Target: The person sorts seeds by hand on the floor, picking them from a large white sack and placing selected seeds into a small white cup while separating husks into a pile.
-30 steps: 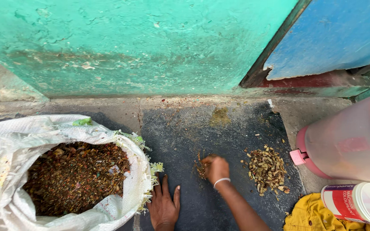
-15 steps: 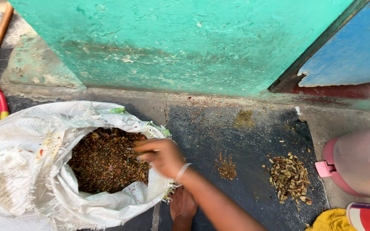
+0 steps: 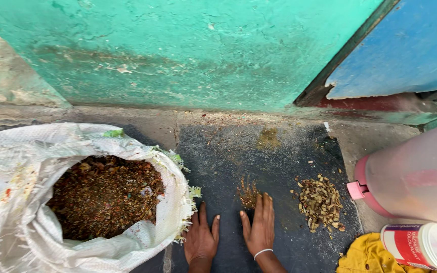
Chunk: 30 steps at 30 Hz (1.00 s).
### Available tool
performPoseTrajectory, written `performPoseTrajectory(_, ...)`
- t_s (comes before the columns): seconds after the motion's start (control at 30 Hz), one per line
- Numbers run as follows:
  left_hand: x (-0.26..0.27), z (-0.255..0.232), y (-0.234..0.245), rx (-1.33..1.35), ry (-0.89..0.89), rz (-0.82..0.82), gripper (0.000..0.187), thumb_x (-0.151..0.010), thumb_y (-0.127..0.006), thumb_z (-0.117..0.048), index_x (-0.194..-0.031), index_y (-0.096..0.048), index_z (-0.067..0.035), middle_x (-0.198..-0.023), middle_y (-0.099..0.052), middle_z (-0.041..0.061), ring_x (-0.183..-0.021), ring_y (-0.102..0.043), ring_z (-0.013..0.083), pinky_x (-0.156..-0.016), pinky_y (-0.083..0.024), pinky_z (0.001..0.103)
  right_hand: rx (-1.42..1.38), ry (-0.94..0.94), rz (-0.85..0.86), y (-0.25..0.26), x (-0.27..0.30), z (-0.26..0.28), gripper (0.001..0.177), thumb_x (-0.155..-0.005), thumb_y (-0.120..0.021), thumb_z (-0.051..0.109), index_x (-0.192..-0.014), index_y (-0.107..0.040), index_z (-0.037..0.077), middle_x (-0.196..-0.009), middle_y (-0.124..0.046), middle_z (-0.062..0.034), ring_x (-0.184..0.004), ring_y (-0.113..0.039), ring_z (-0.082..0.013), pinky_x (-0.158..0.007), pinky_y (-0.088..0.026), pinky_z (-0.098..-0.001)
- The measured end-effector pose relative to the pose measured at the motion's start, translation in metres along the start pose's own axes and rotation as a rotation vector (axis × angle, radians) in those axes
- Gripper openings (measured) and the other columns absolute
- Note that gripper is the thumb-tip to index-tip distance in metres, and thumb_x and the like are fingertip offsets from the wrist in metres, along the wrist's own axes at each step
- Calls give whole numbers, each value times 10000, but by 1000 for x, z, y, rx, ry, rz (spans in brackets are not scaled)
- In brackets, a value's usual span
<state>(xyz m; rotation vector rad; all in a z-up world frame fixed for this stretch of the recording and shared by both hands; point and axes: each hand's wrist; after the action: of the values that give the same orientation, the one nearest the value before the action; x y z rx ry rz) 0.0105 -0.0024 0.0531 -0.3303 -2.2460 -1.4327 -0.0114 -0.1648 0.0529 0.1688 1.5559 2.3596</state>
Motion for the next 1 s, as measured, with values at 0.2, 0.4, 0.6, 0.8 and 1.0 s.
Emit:
performPoseTrajectory(0.2, -3, 4, -13, -120, -74, -208, 703, -962, -347, -642, -1542, -286, -249, -1495, -430, 92, -1428, -359, 326, -1117, -326, 566, 235, -142, 213, -31, -2, -10, 1008, -935, -491, 604, -1536, -88, -98, -1631, -45, -270, -1526, 29, -385, -1217, -22, -518)
performPoseTrajectory(0.4, -5, 3, -16, -147, -51, -181, 682, -961, -342, -617, -1532, -291, -246, -1611, -285, 79, -1456, -280, 329, -1106, -289, 561, 127, -31, 94, -45, -44, 3, 909, -982, -472, 521, -1538, -104, -98, -1635, -77, -286, -1531, 8, -407, -1215, -27, -523)
performPoseTrajectory(0.6, -6, 2, -16, -195, -38, -175, 686, -968, -327, -625, -1537, -290, -243, -1607, -271, 69, -1486, -244, 307, -1166, -198, 555, 102, 171, 202, -41, -71, 10, 701, -1019, -457, 387, -1550, -226, -8, -1643, -145, -219, -1535, -54, -376, -1231, -57, -508)
performPoseTrajectory(0.8, -7, 1, -15, -189, -22, -107, 690, -988, -274, -632, -1558, -254, -243, -1633, -240, 80, -1489, -235, 304, -1163, -243, 536, 142, 348, 196, -46, -52, -7, 582, -963, -487, 79, -1521, -355, -20, -1618, -291, -190, -1520, -226, -327, -1233, -209, -448)
performPoseTrajectory(1.0, -6, 0, -11, -162, -13, -71, 702, -981, -273, -633, -1568, -235, -249, -1652, -218, 68, -1489, -260, 304, -1140, -297, 521, 144, 451, 145, -36, -31, -28, 480, -876, -580, -15, -1356, -574, -29, -1420, -535, -149, -1343, -490, -326, -1042, -485, -425)
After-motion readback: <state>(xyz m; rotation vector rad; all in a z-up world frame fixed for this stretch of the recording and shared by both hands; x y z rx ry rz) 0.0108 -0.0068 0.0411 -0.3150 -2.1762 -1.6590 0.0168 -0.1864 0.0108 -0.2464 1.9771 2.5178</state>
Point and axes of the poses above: each hand's wrist, its own x-axis away from the middle knuckle, its own y-axis out of the back of the hand, z = x × y
